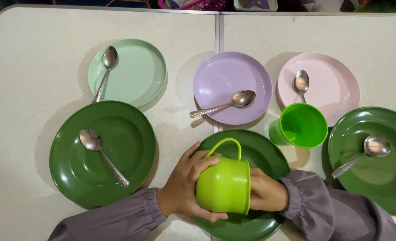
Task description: Wiping and cleaning plastic plates, a mug, and spoons with a cloth.
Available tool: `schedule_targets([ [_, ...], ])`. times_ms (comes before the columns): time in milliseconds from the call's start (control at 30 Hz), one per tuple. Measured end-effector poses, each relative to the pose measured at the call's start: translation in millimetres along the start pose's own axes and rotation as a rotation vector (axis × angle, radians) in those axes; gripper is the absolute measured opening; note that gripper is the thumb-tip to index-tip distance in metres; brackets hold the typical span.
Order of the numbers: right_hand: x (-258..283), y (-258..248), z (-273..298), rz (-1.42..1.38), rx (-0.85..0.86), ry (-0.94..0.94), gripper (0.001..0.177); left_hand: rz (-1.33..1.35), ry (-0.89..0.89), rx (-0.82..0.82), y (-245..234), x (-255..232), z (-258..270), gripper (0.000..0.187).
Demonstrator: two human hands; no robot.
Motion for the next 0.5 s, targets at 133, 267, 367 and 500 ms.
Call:
schedule_targets([
  [133,-9.2,1.4,3.1,-0.003,-0.029,0.056,0.031,-0.021,0.027,-0.001,-2.9,-2.7,-5.2,0.108],
  [267,-22.3,8.1,14.5,0.111,-0.051,-0.024,0.036,-0.052,0.041,0.013,-3.4,-4.3,-6.0,0.104],
  [367,-24.7,10.2,18.1,0.139,-0.045,-0.033,0.036,-0.024,0.018,-0.004,-3.0,-3.7,-5.8,0.106],
  [500,-25.9,11.5,20.7,0.197,-0.040,-0.054,0.035,0.028,-0.006,-0.010,-1.5,-0.5,-1.3,0.112],
])
Point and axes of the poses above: each hand's wrist, its own z-axis away from the middle knuckle, its own y-axis out of the palm, x = y × z, the point moved 4 cm from there along -z, towards the middle knuckle, and after that the axes turned 10 degrees about y, right-handed, at the moved point
